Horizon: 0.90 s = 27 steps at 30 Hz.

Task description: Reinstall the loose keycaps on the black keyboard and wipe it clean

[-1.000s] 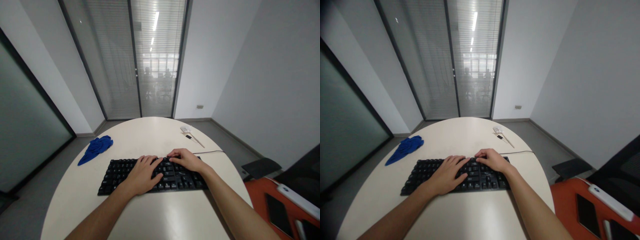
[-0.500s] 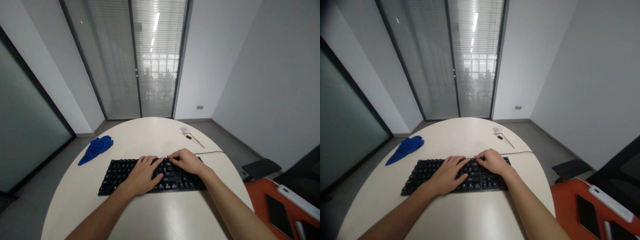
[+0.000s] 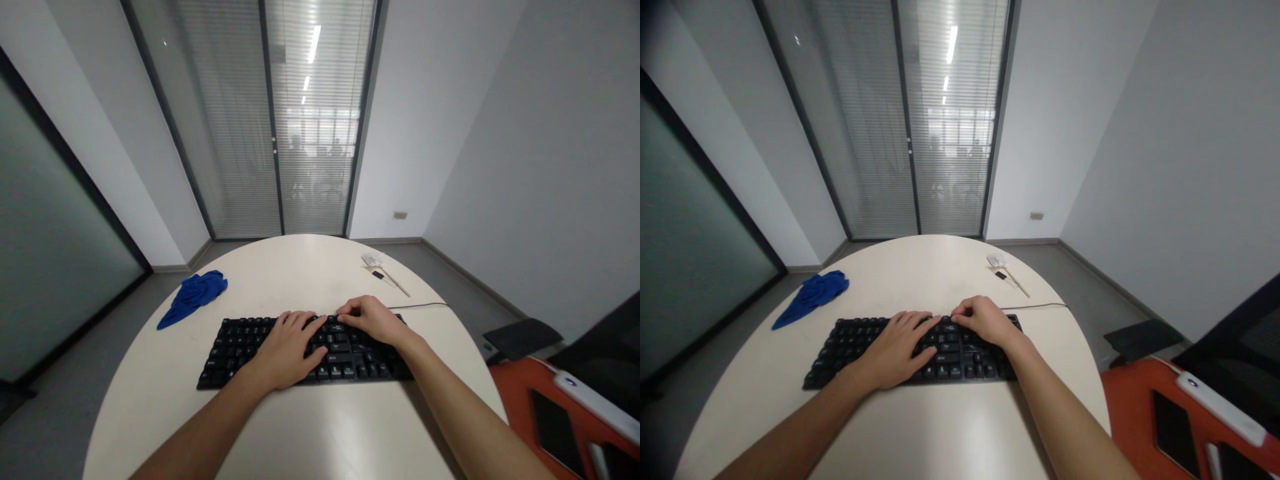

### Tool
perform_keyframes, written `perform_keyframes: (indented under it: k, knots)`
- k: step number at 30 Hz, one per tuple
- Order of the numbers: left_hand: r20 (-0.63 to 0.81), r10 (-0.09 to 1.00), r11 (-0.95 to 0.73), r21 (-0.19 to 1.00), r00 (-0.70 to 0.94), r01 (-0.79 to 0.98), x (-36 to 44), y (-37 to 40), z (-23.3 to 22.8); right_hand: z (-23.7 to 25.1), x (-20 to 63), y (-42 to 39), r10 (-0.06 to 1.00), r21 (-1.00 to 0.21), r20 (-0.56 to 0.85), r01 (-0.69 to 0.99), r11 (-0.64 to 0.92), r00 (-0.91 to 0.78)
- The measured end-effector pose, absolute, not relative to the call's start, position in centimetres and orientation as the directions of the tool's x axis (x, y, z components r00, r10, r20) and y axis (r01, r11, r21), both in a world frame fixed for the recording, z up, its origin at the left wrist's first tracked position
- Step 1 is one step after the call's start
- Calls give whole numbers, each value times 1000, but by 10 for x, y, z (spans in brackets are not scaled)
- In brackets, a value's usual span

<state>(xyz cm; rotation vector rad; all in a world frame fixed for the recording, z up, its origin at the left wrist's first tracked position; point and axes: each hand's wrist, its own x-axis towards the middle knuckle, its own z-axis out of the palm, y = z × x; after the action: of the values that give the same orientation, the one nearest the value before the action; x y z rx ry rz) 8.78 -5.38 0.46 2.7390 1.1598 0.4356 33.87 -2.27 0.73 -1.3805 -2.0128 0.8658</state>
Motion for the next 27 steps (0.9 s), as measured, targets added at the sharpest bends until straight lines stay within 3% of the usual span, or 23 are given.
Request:
perform_keyframes:
  k: [22, 27]
  knots:
    - [209, 724, -690, 239, 658, 683, 88, -54, 4, 25, 326, -31, 963, -560, 64, 789, 252, -262]
    - [209, 722, -691, 239, 659, 682, 88, -53, 4, 22, 326, -29, 964, -560, 51, 792, 243, -260]
